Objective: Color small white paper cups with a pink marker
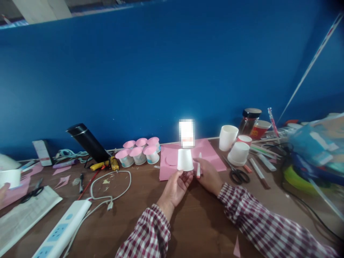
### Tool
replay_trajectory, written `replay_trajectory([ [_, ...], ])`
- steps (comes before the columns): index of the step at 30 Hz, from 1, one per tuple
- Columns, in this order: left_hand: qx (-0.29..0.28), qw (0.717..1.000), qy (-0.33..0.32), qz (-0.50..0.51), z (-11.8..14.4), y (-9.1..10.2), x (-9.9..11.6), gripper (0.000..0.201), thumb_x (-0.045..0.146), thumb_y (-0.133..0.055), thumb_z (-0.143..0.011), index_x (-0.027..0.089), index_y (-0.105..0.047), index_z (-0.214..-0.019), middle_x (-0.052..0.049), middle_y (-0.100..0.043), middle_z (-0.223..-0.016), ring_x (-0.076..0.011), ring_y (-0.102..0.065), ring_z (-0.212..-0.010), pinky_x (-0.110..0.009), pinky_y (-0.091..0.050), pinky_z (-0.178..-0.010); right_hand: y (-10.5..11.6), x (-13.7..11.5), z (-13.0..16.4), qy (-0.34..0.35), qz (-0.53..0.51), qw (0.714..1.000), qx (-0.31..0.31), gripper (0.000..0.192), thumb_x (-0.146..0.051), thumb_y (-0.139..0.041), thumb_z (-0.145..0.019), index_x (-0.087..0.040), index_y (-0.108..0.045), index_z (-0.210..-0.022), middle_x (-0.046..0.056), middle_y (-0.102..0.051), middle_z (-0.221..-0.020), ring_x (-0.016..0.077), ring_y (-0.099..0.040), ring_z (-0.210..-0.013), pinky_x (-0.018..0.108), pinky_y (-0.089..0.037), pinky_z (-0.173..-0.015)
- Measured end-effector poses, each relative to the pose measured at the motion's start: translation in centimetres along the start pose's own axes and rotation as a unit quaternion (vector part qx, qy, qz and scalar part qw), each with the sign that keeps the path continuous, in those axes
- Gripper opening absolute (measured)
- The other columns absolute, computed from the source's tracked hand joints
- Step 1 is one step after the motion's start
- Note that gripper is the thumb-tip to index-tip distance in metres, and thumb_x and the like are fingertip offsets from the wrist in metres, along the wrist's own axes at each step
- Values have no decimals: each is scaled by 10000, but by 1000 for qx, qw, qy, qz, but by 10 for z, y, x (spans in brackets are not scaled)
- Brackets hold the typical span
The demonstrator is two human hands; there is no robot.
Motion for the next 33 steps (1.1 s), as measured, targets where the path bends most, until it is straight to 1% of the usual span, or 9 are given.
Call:
replay_trajectory([
  [4,15,999,-27,24,-1,1,4,115,122,-567,-818,100,-635,-909,-73,-724,-858,-145,-686,-815,-257,-554,-791,9,-10,2,9,-136,989,53,404,-259,-506,-871,-164,-429,-1256,140,-568,-1236,230,-543,-1164,414,-442,-984],
  [8,-24,999,-22,-11,2,-6,1,119,134,-614,-794,104,-642,-906,-77,-725,-887,-157,-688,-827,-263,-549,-793,16,-19,5,11,-191,977,90,436,-305,-505,-892,-187,-380,-1293,135,-539,-1265,229,-540,-1167,408,-467,-960],
  [13,-77,994,-12,-82,6,-12,-7,210,175,-665,-772,114,-661,-972,-91,-722,-951,-168,-683,-835,-298,-538,-815,17,-16,6,-16,-180,977,108,465,-343,-531,-878,-183,-386,-1290,121,-565,-1173,230,-595,-1025,402,-520,-873],
  [18,-86,989,-15,-120,6,-12,-8,248,205,-670,-772,109,-664,-1001,-117,-712,-997,-193,-674,-885,-324,-518,-847,18,-17,7,-23,-182,975,124,454,-364,-533,-868,-176,-411,-1263,121,-569,-1133,221,-615,-932,378,-549,-794],
  [23,-84,991,-18,-106,7,-14,-7,299,284,-673,-779,114,-625,-1021,-122,-695,-998,-199,-665,-916,-330,-493,-885,25,-15,8,-23,-153,974,168,473,-363,-539,-855,-174,-415,-1271,132,-556,-1173,244,-591,-999,402,-526,-839],
  [25,-56,994,-34,-89,5,-10,-6,304,315,-678,-776,138,-596,-1010,-97,-689,-976,-187,-666,-906,-329,-486,-901,27,-14,8,-30,-153,971,182,460,-356,-526,-865,-173,-419,-1272,135,-548,-1182,240,-589,-1003,395,-525,-838],
  [27,-31,993,-74,-86,4,-6,-3,318,317,-679,-780,175,-561,-1038,-67,-672,-1019,-170,-654,-951,-319,-467,-940,29,-14,8,-31,-161,968,188,441,-346,-509,-876,-173,-421,-1271,131,-550,-1175,234,-588,-1005,385,-526,-840],
  [30,-26,983,-144,-113,6,-6,4,400,300,-668,-798,224,-507,-1157,-48,-617,-1164,-158,-592,-1096,-307,-417,-1007,29,-16,9,-24,-164,969,186,427,-347,-509,-879,-178,-427,-1263,122,-560,-1166,241,-573,-1041,394,-513,-869],
  [33,-32,979,-156,-130,9,-10,7,458,324,-670,-795,238,-496,-1210,-61,-581,-1248,-187,-565,-1145,-312,-419,-996,24,-18,11,-24,-175,972,153,423,-366,-509,-882,-188,-424,-1256,108,-584,-1126,220,-608,-916,375,-537,-794],
])
Point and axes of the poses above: each hand's wrist, its own z-axis away from the middle knuckle, its own y-axis out of the back of the hand, x = y × z, the point moved 6 cm from there along -z, towards the middle knuckle
